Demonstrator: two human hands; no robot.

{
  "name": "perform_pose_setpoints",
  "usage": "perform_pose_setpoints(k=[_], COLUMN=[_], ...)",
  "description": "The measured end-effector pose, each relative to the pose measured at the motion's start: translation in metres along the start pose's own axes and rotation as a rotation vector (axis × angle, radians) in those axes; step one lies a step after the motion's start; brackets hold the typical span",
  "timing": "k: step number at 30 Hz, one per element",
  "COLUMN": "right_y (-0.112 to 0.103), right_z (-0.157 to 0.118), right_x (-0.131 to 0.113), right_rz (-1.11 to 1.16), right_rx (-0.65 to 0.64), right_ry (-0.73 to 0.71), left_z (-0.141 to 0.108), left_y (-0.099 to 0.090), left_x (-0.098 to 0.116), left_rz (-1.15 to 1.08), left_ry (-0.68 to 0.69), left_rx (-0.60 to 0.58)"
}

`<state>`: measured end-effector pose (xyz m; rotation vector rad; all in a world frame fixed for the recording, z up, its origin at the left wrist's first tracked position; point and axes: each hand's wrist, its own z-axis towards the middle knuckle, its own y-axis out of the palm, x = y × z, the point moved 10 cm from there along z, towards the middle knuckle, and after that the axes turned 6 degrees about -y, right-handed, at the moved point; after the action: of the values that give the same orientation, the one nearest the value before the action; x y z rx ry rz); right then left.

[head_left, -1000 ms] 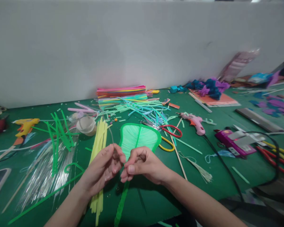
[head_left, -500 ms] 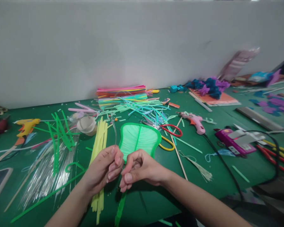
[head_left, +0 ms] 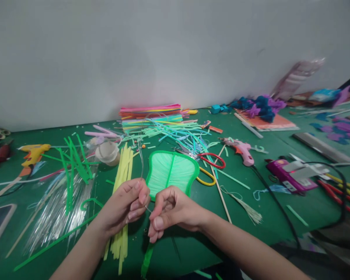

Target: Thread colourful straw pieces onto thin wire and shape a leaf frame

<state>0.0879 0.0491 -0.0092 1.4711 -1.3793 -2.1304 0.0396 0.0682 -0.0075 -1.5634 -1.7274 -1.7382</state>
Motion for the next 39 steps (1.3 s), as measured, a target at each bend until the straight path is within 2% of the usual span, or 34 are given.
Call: perform_pose_setpoints(k=[7, 15, 19, 27, 39], right_y=[0.004, 0.002, 0.001, -0.012, -0.019], right_z=[-0.002, -0.003, -0.003, -0.001, 0.003], right_x=[0.002, 0.002, 0.003, -0.012, -0.009], right_rz=[0.05, 0.04, 0.031, 0.003, 0.056], right_rx=[-0.035, -0.027, -0.035, 0.06, 0.084], right_ry=[0.029, 0.047, 0.04, -0.088, -0.119], left_z=[0.0, -0.001, -0.002, -0.001, 0.003], left_y=[0.005, 0.004, -0.001, -0.018, -0.024], left_x=[0.005, 0.01, 0.012, 0.02, 0.019], left_rz=[0.008, 0.042, 0.056, 0.014, -0.023], left_ry=[0.022, 0.027, 0.034, 0.076, 0.092], left_rx=[-0.052, -0.032, -0.006, 0.134, 0.168])
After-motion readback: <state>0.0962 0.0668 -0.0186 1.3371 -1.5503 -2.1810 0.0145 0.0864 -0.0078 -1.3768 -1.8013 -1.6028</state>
